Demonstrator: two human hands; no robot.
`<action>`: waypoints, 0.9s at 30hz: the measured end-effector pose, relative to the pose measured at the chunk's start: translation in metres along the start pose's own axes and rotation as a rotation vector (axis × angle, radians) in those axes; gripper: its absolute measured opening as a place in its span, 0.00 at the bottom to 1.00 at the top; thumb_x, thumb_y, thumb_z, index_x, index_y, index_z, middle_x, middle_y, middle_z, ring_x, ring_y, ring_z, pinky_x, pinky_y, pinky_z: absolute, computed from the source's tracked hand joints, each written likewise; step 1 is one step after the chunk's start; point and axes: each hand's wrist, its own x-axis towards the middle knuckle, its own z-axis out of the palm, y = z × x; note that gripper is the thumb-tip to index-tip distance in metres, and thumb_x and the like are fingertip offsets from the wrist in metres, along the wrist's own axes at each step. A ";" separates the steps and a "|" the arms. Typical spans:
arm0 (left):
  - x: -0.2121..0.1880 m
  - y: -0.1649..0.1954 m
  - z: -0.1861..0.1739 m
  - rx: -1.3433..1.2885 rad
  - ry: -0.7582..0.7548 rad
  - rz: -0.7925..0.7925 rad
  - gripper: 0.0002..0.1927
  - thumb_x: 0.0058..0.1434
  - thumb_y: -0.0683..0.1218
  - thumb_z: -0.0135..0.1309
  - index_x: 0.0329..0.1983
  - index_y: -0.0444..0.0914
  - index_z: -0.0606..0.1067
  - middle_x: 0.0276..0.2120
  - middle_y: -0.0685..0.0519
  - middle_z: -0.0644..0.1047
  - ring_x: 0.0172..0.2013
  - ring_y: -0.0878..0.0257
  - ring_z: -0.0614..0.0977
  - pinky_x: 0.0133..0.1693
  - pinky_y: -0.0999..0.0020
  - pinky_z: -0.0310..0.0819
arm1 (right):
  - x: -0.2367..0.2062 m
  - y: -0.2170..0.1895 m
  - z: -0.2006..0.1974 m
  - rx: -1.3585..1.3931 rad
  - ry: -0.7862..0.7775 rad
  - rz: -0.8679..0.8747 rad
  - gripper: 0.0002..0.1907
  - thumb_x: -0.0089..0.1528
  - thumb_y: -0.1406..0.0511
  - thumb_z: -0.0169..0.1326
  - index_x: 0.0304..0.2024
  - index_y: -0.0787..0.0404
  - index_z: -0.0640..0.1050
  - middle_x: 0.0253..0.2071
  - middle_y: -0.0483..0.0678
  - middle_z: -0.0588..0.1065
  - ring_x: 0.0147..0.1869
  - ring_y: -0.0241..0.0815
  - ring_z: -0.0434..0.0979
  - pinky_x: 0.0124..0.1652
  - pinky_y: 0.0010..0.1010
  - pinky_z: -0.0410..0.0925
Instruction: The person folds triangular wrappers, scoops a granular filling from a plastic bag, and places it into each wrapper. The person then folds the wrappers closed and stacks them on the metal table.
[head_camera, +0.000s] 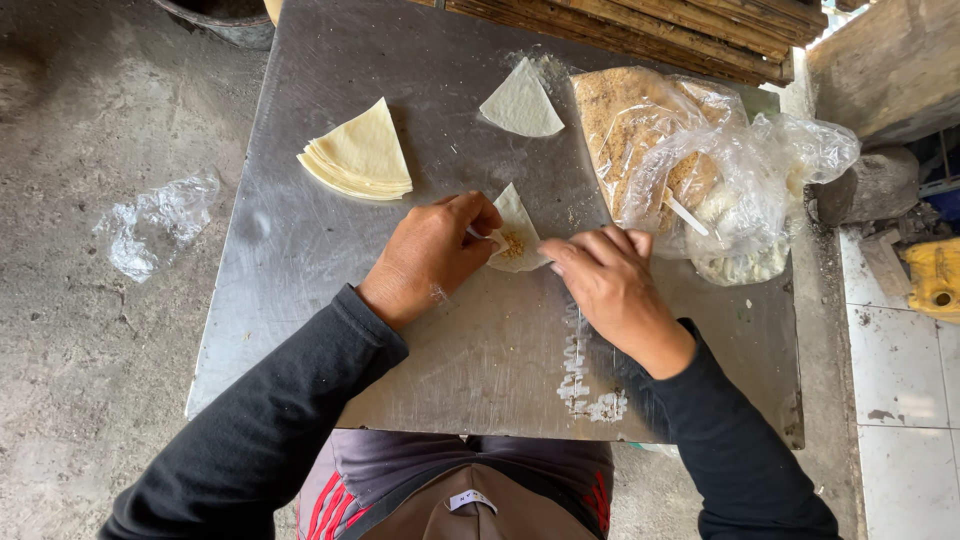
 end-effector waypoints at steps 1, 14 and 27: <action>0.000 0.000 0.001 0.004 0.005 0.003 0.11 0.59 0.41 0.59 0.44 0.33 0.76 0.41 0.45 0.82 0.39 0.56 0.87 0.41 0.65 0.82 | 0.002 -0.002 0.001 0.016 0.021 0.003 0.14 0.63 0.68 0.61 0.51 0.54 0.80 0.38 0.42 0.76 0.45 0.39 0.73 0.49 0.34 0.55; 0.000 -0.008 0.009 0.042 0.052 0.068 0.10 0.59 0.41 0.61 0.42 0.34 0.76 0.38 0.46 0.79 0.34 0.55 0.85 0.37 0.64 0.81 | 0.012 -0.021 0.018 0.223 0.187 -0.010 0.15 0.64 0.74 0.58 0.53 0.59 0.75 0.46 0.46 0.78 0.50 0.45 0.79 0.54 0.37 0.67; 0.000 -0.013 0.011 0.166 0.032 0.226 0.06 0.61 0.42 0.60 0.40 0.36 0.81 0.38 0.48 0.80 0.33 0.54 0.84 0.38 0.64 0.80 | 0.021 -0.027 0.012 0.114 0.129 -0.059 0.10 0.63 0.70 0.62 0.47 0.56 0.80 0.46 0.40 0.78 0.49 0.36 0.77 0.56 0.36 0.58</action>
